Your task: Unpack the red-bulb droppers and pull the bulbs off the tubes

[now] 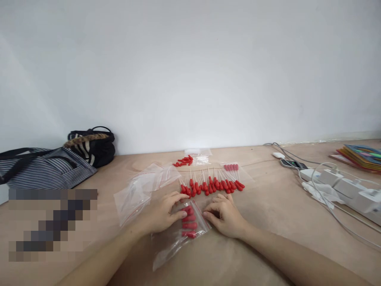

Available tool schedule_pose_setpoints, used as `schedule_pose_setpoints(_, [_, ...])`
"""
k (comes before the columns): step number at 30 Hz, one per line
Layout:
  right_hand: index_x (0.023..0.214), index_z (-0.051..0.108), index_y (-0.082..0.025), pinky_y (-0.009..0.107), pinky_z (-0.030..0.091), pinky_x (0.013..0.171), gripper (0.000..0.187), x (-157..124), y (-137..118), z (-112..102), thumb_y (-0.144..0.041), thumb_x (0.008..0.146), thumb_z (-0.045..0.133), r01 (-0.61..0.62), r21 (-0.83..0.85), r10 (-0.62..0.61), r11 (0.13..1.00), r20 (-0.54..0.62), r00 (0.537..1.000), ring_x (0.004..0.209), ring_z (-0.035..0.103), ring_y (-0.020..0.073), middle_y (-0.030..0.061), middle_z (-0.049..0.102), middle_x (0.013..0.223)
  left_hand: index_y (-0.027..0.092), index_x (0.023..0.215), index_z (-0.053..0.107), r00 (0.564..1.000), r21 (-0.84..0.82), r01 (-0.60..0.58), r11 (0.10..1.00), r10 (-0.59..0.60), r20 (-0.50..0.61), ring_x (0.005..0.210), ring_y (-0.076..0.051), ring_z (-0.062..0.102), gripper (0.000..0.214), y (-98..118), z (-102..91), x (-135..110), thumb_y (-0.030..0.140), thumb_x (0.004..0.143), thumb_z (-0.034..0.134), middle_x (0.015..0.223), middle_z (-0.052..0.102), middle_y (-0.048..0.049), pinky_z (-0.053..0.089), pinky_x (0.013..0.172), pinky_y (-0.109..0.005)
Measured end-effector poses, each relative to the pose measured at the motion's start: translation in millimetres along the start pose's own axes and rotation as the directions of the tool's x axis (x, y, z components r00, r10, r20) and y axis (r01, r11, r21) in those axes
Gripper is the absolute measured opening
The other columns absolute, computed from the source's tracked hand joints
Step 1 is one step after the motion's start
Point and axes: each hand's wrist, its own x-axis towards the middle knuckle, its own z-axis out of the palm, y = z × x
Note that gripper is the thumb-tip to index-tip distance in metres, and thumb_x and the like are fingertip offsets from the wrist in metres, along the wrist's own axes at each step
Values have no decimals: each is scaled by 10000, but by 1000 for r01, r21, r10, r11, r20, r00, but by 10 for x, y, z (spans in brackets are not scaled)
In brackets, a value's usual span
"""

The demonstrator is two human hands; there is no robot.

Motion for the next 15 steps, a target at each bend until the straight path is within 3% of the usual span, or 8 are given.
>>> schedule_pose_setpoints(4, [733, 642, -256, 351, 283, 736, 198, -18, -29, 33, -217, 805, 462, -92, -6, 92, 996, 36, 995, 770, 505, 165, -9, 640, 743, 248, 1023, 602, 996, 12, -85, 996, 85, 5, 956, -189, 535, 242, 191, 109, 7, 240, 795, 522, 1014, 579, -36, 428, 865, -327])
schedule_pose_setpoints(10, [840, 668, -330, 401, 292, 779, 308, -25, 40, 23, -141, 803, 429, -38, 108, 22, 993, 146, 989, 846, 515, 186, -6, 635, 826, 225, 919, 640, 980, 27, -183, 983, 180, 85, 1010, -192, 510, 234, 303, 195, 118, 159, 818, 439, 1051, 559, -56, 411, 899, -335])
schedule_pose_setpoints(15, [809, 674, -313, 405, 308, 797, 260, -33, 146, -16, -179, 813, 451, -25, 140, 11, 990, 105, 994, 801, 537, 167, -10, 626, 789, 225, 928, 627, 967, 70, -173, 983, 156, 200, 966, -195, 524, 377, 345, 164, 193, 46, 635, 472, 1003, 552, -39, 436, 862, -317])
